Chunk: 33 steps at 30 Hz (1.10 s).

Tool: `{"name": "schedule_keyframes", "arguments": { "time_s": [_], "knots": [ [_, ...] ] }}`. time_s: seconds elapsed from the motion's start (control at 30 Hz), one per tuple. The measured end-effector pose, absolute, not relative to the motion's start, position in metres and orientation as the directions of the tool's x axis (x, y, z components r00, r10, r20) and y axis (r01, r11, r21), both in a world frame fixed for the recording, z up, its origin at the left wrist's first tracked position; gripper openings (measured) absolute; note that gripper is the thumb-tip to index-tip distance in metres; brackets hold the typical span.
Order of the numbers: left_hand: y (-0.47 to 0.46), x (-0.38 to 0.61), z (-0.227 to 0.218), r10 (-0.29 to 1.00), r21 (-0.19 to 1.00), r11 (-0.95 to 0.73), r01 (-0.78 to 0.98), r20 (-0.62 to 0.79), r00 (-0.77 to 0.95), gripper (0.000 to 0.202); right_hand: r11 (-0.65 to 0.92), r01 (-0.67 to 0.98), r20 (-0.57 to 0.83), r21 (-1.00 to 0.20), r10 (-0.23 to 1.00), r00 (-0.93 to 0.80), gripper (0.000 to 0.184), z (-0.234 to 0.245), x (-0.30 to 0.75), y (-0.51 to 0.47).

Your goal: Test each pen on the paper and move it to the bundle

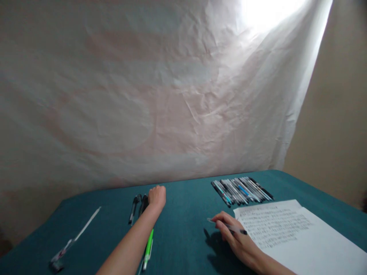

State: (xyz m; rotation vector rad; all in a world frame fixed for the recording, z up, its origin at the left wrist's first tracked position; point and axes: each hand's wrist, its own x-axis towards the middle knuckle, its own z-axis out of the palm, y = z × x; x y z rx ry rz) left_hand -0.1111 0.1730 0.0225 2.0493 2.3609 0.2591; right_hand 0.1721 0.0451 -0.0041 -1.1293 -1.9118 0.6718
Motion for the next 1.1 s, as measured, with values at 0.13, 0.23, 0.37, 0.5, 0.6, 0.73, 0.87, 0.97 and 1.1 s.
{"name": "schedule_keyframes", "arguments": {
  "time_s": [0.13, 0.23, 0.37, 0.5, 0.6, 0.73, 0.87, 0.97, 1.1],
  "knots": [
    [0.168, -0.105, 0.02, 0.989, 0.377, 0.088, 0.922, 0.078, -0.126, 0.021, 0.492, 0.427, 0.372, -0.759, 0.866, -0.335, 0.029, 0.0, 0.174, 0.042],
    [0.16, -0.088, 0.019, 0.996, 0.629, 0.029, 0.776, 0.047, -0.076, 0.011, 0.528, 0.41, 0.384, -0.744, 0.84, -0.384, 0.028, 0.0, 0.175, 0.04],
    [0.138, -0.05, 0.012, 1.0, 0.917, 0.017, 0.399, -0.018, -0.002, 0.017, 0.562, 0.444, 0.411, -0.697, 0.822, -0.394, 0.024, -0.006, 0.174, 0.04],
    [0.111, -0.015, -0.003, 0.994, 0.993, 0.112, -0.023, -0.111, 0.02, 0.011, 0.609, 0.482, 0.492, -0.63, 0.793, -0.36, 0.017, -0.009, 0.173, 0.037],
    [0.098, -0.002, -0.012, 0.987, 0.951, 0.16, -0.265, -0.158, 0.027, 0.005, 0.673, 0.474, 0.542, -0.568, 0.739, -0.4, 0.011, -0.007, 0.173, 0.034],
    [0.09, 0.001, -0.016, 0.982, 0.877, 0.182, -0.445, -0.181, 0.044, 0.006, 0.717, 0.456, 0.583, -0.527, 0.695, -0.42, 0.01, -0.007, 0.172, 0.033],
    [0.088, 0.0, -0.017, 0.979, 0.842, 0.199, -0.501, -0.189, 0.07, 0.009, 0.727, 0.444, 0.602, -0.524, 0.685, -0.411, 0.01, -0.009, 0.171, 0.035],
    [0.086, 0.002, -0.018, 0.978, 0.832, 0.208, -0.514, -0.195, 0.081, 0.01, 0.735, 0.444, 0.612, -0.513, 0.675, -0.412, 0.01, -0.011, 0.171, 0.036],
    [0.084, 0.005, -0.02, 0.976, 0.826, 0.217, -0.52, -0.195, 0.098, 0.012, 0.73, 0.46, 0.607, -0.506, 0.68, -0.411, 0.01, -0.011, 0.171, 0.037]
  ]
}}
